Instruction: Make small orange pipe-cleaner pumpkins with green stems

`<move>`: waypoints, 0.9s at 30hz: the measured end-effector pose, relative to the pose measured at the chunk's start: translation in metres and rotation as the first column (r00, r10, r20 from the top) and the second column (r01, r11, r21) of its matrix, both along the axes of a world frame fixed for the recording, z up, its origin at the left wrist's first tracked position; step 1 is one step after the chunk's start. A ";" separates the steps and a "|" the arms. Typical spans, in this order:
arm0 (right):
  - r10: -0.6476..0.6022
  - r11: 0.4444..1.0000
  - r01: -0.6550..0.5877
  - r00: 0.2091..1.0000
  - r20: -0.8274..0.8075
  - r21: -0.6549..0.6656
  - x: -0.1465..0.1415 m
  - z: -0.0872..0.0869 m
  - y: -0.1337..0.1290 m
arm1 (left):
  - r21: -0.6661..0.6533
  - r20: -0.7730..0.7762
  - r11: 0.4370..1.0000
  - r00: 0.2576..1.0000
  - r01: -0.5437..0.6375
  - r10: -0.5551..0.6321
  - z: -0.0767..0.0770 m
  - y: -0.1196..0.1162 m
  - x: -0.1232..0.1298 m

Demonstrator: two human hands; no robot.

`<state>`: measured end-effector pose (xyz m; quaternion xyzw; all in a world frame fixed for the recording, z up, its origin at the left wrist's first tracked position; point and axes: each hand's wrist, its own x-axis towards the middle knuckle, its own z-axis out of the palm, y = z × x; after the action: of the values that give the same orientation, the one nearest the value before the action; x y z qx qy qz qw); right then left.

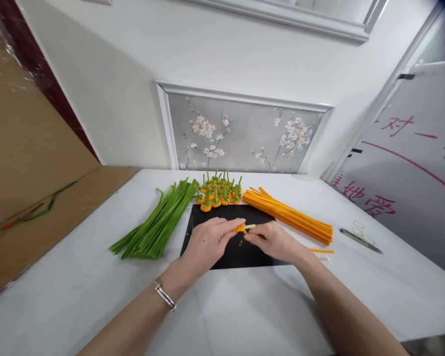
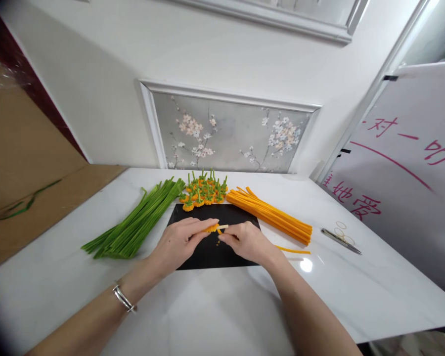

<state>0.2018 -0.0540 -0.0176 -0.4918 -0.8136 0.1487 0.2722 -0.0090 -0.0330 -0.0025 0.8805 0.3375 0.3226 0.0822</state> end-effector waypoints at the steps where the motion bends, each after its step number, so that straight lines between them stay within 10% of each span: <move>1: 0.037 0.999 -0.037 0.999 0.010 -0.013 -0.001 -0.001 -0.001 | -0.026 0.003 1.000 1.000 -0.002 0.002 0.000 0.000 0.000; 14: 0.014 0.973 0.026 0.985 -0.170 0.231 -0.009 0.007 -0.001 | -0.368 0.205 0.923 0.978 0.116 -0.041 0.000 0.002 0.003; 27: 0.096 0.944 0.008 0.950 -0.298 0.330 -0.021 0.001 -0.004 | -0.344 0.126 0.922 0.982 0.177 -0.142 0.015 -0.003 0.002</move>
<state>0.1808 -0.0583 -0.0167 -0.3921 -0.7849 0.0929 0.4707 -0.0066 -0.0358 0.0127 0.8588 0.3127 0.2918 0.2819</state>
